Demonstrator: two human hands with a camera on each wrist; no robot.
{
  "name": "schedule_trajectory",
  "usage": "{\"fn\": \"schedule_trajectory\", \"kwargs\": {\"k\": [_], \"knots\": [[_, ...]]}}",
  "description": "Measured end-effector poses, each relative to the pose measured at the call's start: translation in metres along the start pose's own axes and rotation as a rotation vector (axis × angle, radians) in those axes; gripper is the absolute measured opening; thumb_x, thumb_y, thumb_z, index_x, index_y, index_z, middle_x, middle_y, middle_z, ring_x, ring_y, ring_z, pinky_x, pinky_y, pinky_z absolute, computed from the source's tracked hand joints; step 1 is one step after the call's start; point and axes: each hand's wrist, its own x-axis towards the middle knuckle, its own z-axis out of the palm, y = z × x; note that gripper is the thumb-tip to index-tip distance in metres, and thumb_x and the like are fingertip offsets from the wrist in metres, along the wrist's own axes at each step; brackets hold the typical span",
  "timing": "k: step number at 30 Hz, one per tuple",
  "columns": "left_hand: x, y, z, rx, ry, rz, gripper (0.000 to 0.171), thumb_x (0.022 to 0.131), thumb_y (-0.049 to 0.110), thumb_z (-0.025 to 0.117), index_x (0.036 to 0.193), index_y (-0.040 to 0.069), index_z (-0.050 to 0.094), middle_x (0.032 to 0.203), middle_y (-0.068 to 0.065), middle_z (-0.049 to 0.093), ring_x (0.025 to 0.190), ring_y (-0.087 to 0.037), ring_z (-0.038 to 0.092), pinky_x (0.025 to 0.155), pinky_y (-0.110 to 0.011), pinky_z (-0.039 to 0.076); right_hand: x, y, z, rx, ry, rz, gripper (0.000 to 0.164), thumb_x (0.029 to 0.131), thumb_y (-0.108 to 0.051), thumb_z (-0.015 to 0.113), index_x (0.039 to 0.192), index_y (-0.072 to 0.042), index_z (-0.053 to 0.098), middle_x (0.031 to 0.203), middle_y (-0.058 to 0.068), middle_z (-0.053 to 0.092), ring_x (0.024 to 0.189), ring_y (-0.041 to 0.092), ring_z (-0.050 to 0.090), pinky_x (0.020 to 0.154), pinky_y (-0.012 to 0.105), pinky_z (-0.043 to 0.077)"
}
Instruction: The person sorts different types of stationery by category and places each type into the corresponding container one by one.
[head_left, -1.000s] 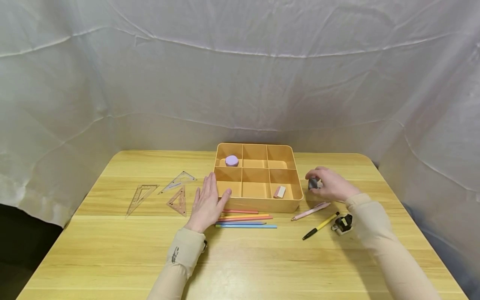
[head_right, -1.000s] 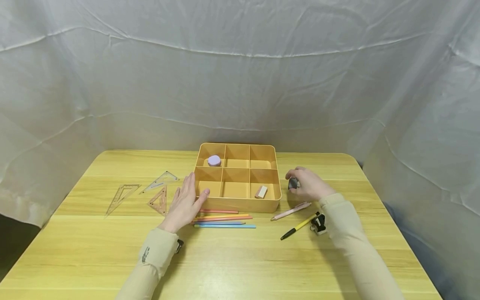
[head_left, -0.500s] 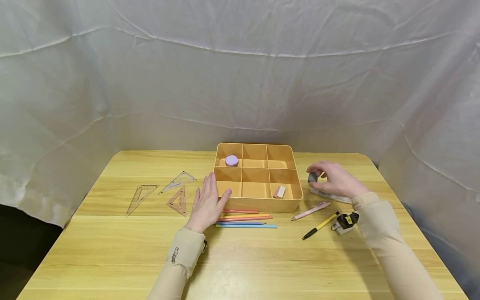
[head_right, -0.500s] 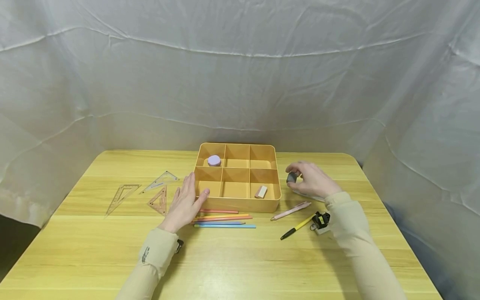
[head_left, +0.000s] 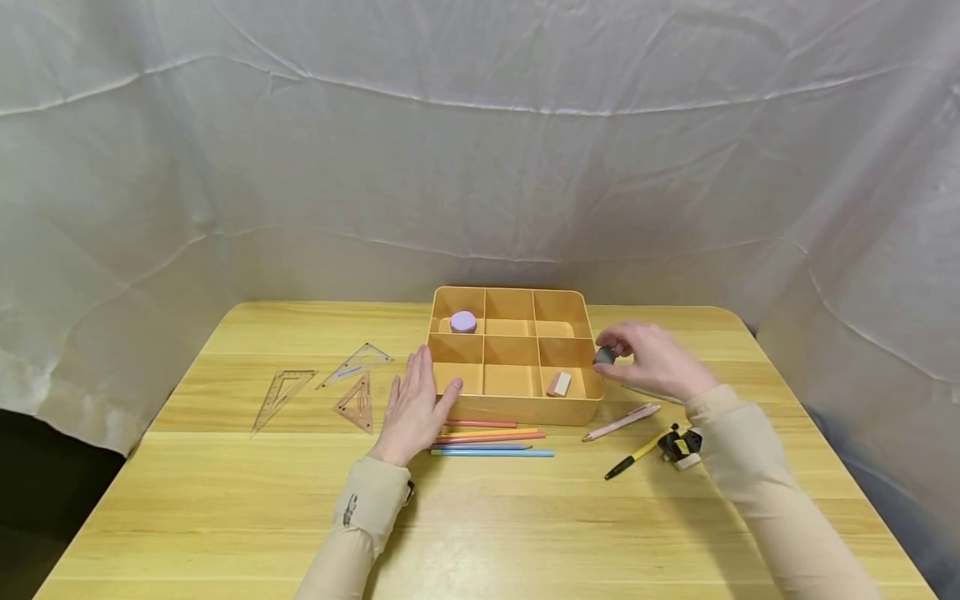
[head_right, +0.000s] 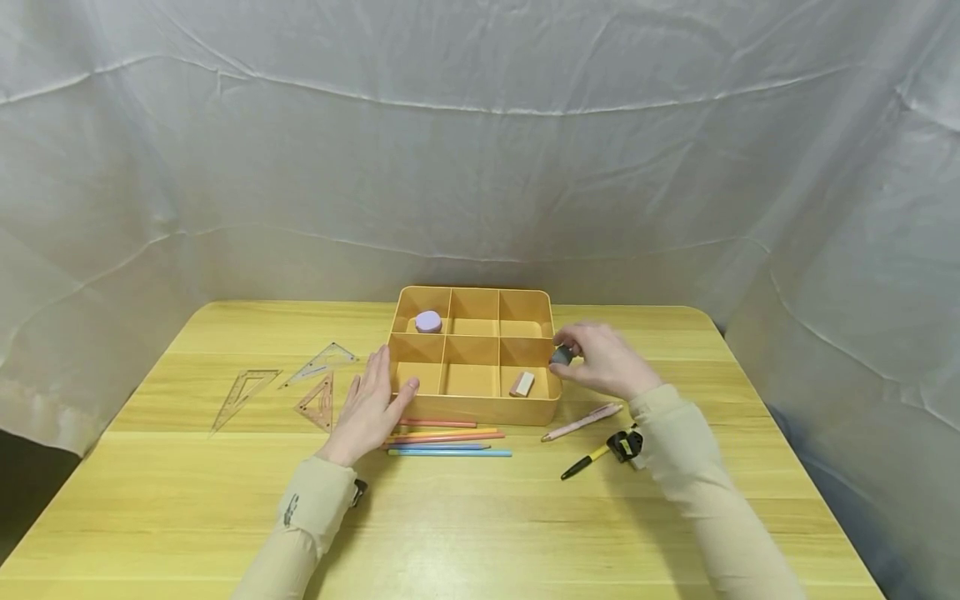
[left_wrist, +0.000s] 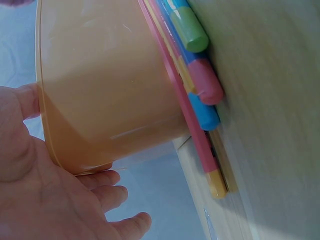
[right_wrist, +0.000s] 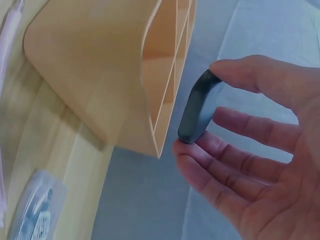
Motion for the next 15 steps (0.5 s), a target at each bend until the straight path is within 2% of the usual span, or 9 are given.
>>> {"fn": "schedule_trajectory", "kwargs": {"k": [4, 8, 15], "knots": [[0.0, 0.0, 0.0, 0.0, 0.0, 0.001, 0.085, 0.106, 0.05, 0.04, 0.16, -0.004, 0.002, 0.17, -0.02, 0.005, 0.158, -0.038, 0.007, 0.126, -0.062, 0.008, 0.006, -0.006, 0.008, -0.003, -0.019, -0.045, 0.023, 0.084, -0.013, 0.078, 0.102, -0.001, 0.071, 0.093, 0.008, 0.073, 0.085, 0.022, 0.069, 0.08, 0.046, 0.059], [-0.001, 0.0, -0.001, 0.003, 0.0, 0.001, 0.085, 0.106, 0.051, 0.039, 0.16, -0.004, 0.003, 0.17, -0.02, 0.005, 0.158, -0.038, 0.007, 0.126, -0.062, 0.008, 0.013, -0.009, 0.017, -0.018, -0.039, -0.079, 0.023, 0.083, -0.012, 0.079, 0.1, 0.001, 0.071, 0.089, 0.007, 0.072, 0.082, 0.021, 0.068, 0.077, 0.041, 0.059], [-0.001, 0.001, -0.002, 0.003, -0.004, -0.001, 0.084, 0.106, 0.05, 0.039, 0.16, -0.004, 0.003, 0.17, -0.02, 0.005, 0.158, -0.037, 0.007, 0.126, -0.062, 0.008, 0.022, -0.014, 0.03, -0.05, -0.07, -0.064, 0.028, 0.081, -0.014, 0.081, 0.101, 0.003, 0.072, 0.09, 0.011, 0.071, 0.079, 0.023, 0.066, 0.069, 0.031, 0.055]]}}
